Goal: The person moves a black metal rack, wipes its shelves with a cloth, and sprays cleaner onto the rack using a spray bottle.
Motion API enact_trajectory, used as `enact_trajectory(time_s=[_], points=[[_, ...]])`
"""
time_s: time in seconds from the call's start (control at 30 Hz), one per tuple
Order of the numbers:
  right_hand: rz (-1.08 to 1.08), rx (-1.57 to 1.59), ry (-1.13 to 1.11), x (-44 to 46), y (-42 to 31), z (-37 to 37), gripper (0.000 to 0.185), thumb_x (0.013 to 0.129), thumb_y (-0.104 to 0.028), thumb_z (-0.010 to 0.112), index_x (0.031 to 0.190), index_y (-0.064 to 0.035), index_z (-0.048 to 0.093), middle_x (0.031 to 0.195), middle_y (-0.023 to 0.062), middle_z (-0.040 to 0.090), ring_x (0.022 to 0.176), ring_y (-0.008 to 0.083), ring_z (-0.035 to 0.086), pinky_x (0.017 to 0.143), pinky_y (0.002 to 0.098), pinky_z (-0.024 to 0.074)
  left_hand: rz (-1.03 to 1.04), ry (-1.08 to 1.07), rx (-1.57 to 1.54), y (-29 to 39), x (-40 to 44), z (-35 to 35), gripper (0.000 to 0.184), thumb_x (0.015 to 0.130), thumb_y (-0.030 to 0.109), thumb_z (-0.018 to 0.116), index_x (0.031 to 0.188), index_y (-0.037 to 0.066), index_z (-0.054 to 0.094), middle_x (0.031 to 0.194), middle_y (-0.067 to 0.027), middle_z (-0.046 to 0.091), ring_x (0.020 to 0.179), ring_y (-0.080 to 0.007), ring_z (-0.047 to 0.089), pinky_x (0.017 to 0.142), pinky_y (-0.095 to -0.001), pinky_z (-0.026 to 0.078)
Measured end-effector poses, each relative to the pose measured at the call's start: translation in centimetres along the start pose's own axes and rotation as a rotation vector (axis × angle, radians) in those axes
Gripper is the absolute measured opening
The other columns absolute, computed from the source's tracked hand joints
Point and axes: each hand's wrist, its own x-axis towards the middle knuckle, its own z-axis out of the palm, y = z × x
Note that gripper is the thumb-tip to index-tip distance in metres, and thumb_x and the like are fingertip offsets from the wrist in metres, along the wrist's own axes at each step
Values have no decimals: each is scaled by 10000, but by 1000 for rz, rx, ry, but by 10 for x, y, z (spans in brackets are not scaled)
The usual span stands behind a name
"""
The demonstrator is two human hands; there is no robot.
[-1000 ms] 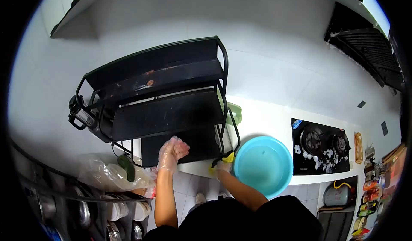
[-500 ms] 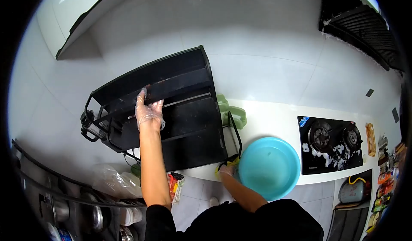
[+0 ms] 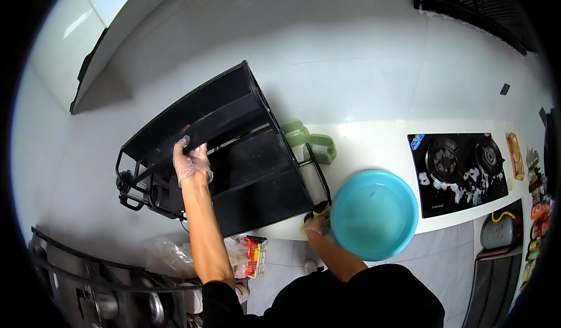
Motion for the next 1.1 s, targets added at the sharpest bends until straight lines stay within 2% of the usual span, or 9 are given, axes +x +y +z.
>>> enact_trajectory(time_s=[0.13,0.23,0.33,0.47,0.6,0.73,0.83,0.9,1.1], points=[[33,-41,12,-4,-7,-5,516,854,-355,685,1198,23,613,1269,209,617,1094,344,651,952,432,512,-14,23,8,-4,6,2,255,831,42,570,1057,-74,590,1159,-201,649,1112,-337,630,1010,-472,511],[81,127,-35,3,-14,-5,636,826,-363,710,1269,63,542,1316,243,572,1206,352,581,1033,422,456,5,6,47,-5,7,5,260,848,79,601,1064,-67,602,1166,-186,652,1134,-324,618,1036,-459,492],[-56,135,0,-6,-14,-17,816,808,-248,725,1424,111,327,1427,302,433,1334,407,444,1129,433,345,12,-87,90,-5,8,2,311,900,142,626,1132,-65,613,1179,-156,652,1152,-283,610,1052,-434,480],[-21,225,87,-32,-29,-31,1137,731,-282,791,1490,131,52,1554,300,191,1423,389,303,1188,412,261,34,-78,112,-6,3,3,377,920,225,653,1174,-50,606,1203,-151,649,1157,-281,612,1056,-425,474],[-132,345,7,-61,-34,-52,1235,685,-351,820,1453,204,27,1555,331,163,1461,400,206,1225,395,156,-67,-176,60,-10,-20,1,648,863,376,741,1306,-30,498,1317,-176,593,1230,-303,576,1070,-430,450],[-274,198,99,-59,-41,-39,1137,691,-276,812,1465,178,114,1531,353,206,1447,449,205,1216,408,177,-75,-147,113,-33,-37,-13,800,856,396,743,1408,-22,342,1423,-249,459,1273,-367,531,1051,-497,460],[-361,368,80,-93,-63,-92,1066,696,-244,797,1458,170,176,1525,365,207,1446,464,196,1212,421,171,-138,-216,183,-49,-53,-22,374,929,401,648,1151,102,626,1243,-162,633,1188,-332,594,993,-479,501],[-551,489,84,-104,-68,-111,1024,698,-216,787,1457,154,207,1518,363,226,1439,477,197,1206,429,181,-171,-249,208,-56,-65,-26,335,933,372,646,1152,119,637,1211,-119,661,1154,-305,613,963,-448,508],[-662,577,129,-92,-71,-113,853,682,-120,763,1423,-12,354,1460,290,355,1347,454,348,1138,498,289,-143,-127,239,-59,-80,-43,284,919,302,662,1143,130,631,1152,-87,677,1072,-281,636,918,-421,506]])
